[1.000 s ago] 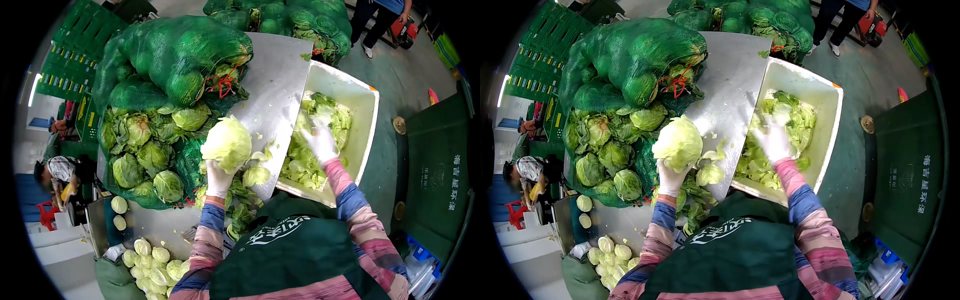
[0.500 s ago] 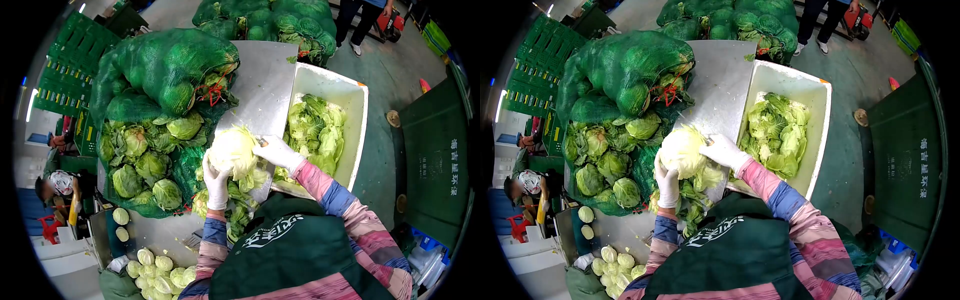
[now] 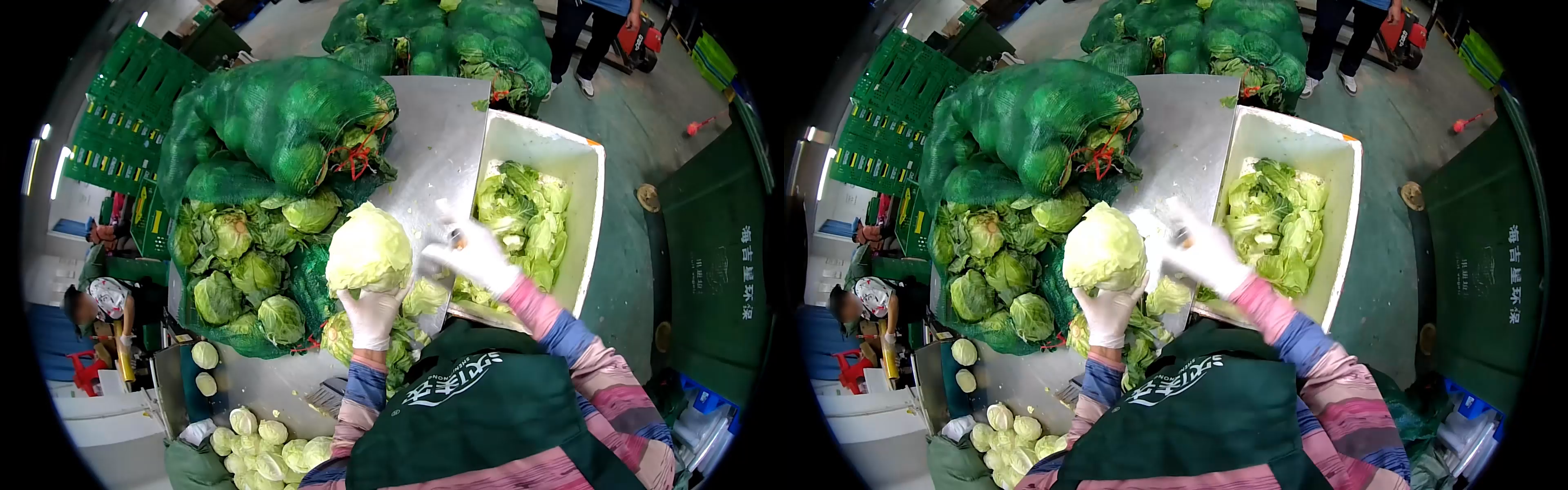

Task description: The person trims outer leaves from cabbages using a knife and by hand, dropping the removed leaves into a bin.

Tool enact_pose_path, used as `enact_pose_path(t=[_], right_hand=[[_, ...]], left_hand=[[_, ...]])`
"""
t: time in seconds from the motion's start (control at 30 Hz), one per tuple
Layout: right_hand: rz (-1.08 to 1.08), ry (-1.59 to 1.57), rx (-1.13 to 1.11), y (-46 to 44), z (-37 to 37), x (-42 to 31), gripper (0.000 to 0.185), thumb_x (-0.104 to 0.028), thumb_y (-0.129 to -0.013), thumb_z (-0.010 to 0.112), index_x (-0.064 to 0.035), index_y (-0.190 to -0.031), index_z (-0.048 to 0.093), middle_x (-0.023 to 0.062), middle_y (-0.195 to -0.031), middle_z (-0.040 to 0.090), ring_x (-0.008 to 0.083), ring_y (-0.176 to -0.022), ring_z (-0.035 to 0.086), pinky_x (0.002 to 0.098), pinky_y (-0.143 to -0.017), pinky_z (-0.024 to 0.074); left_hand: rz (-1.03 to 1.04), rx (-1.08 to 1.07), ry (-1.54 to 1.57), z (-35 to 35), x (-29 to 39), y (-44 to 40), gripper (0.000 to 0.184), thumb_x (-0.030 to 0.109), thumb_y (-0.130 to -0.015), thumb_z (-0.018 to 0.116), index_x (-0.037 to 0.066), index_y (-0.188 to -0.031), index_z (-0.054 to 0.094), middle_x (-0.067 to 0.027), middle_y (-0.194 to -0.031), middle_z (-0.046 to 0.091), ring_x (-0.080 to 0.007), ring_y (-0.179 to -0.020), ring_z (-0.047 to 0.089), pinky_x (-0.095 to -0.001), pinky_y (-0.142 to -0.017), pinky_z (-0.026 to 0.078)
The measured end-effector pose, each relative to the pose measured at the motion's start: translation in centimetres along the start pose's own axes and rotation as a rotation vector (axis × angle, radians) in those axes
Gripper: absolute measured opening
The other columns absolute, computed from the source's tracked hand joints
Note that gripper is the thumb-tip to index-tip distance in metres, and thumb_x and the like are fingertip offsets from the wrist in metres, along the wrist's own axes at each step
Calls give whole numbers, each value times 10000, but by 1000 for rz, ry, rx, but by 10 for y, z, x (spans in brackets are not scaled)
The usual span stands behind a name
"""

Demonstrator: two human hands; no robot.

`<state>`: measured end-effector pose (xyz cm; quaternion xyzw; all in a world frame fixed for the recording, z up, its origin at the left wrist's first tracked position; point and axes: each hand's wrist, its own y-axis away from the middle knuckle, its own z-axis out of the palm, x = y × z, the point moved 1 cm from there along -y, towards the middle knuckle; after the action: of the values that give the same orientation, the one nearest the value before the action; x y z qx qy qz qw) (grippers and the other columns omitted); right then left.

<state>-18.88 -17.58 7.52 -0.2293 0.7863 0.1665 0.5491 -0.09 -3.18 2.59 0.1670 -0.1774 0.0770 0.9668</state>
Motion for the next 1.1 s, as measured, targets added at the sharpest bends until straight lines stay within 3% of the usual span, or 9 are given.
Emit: enact_pose_path(t=[0.3,0.37,0.43,0.57,0.63,0.73,0.93,1.03,1.1], right_hand=[[-469,538,-83,-9,46,-61,515,-317,-819,705,-122,-1269,549,99,-1148,557,228,-836,644,317,-639,532],[-414,-136,118,-22,32,-40,278,-221,-859,674,-72,-1092,640,77,-937,620,159,-768,620,282,-616,504],[97,-594,319,-28,-22,-63,200,-171,-862,667,-24,-998,666,56,-790,631,125,-734,596,257,-640,488],[-69,343,576,-32,-54,-44,693,-297,-776,766,-30,-1345,474,178,-1186,580,260,-1022,598,364,-871,495],[-171,208,241,-16,-28,-49,949,-360,-714,804,-76,-1468,302,220,-1455,365,323,-1327,404,365,-1084,349],[-313,247,-49,16,14,-87,1080,-405,-644,837,-93,-1489,242,199,-1331,436,348,-1239,476,400,-945,476],[-422,-220,171,-7,17,-41,148,-30,-806,673,-42,-953,664,35,-866,661,94,-819,622,237,-682,510],[92,-85,231,-27,-33,-39,256,-118,-824,685,-42,-1066,649,78,-949,683,113,-750,618,255,-670,514],[-203,132,226,-27,-24,-29,494,-233,-801,732,-44,-1234,585,134,-1085,651,181,-895,635,288,-803,513]], left_hand=[[180,156,-373,6,-6,-2,642,521,-881,495,118,-1374,405,-95,-1334,479,-273,-1231,453,-487,-1042,339],[123,80,-318,20,-3,5,672,488,-848,536,128,-1394,379,-80,-1335,479,-254,-1172,505,-462,-999,401],[76,121,-141,24,-1,15,766,542,-821,532,146,-1442,321,-95,-1447,379,-306,-1291,413,-491,-1067,343],[80,67,-65,38,0,19,813,593,-811,475,151,-1466,281,-119,-1509,278,-339,-1358,317,-514,-1111,273],[82,41,-37,43,0,14,803,600,-822,438,141,-1462,283,-134,-1498,288,-331,-1356,317,-511,-1111,272],[139,-17,-114,37,-2,4,800,619,-843,383,114,-1457,296,-119,-1483,325,-311,-1350,332,-501,-1107,273],[94,0,-65,37,1,16,799,664,-851,355,173,-1475,273,-105,-1504,299,-318,-1368,309,-519,-1115,253],[60,-6,-5,37,4,28,793,677,-857,345,199,-1482,248,-109,-1516,268,-339,-1379,285,-571,-1107,243],[67,-3,21,47,5,31,786,674,-863,339,204,-1484,238,-114,-1521,254,-347,-1382,276,-590,-1101,244]])
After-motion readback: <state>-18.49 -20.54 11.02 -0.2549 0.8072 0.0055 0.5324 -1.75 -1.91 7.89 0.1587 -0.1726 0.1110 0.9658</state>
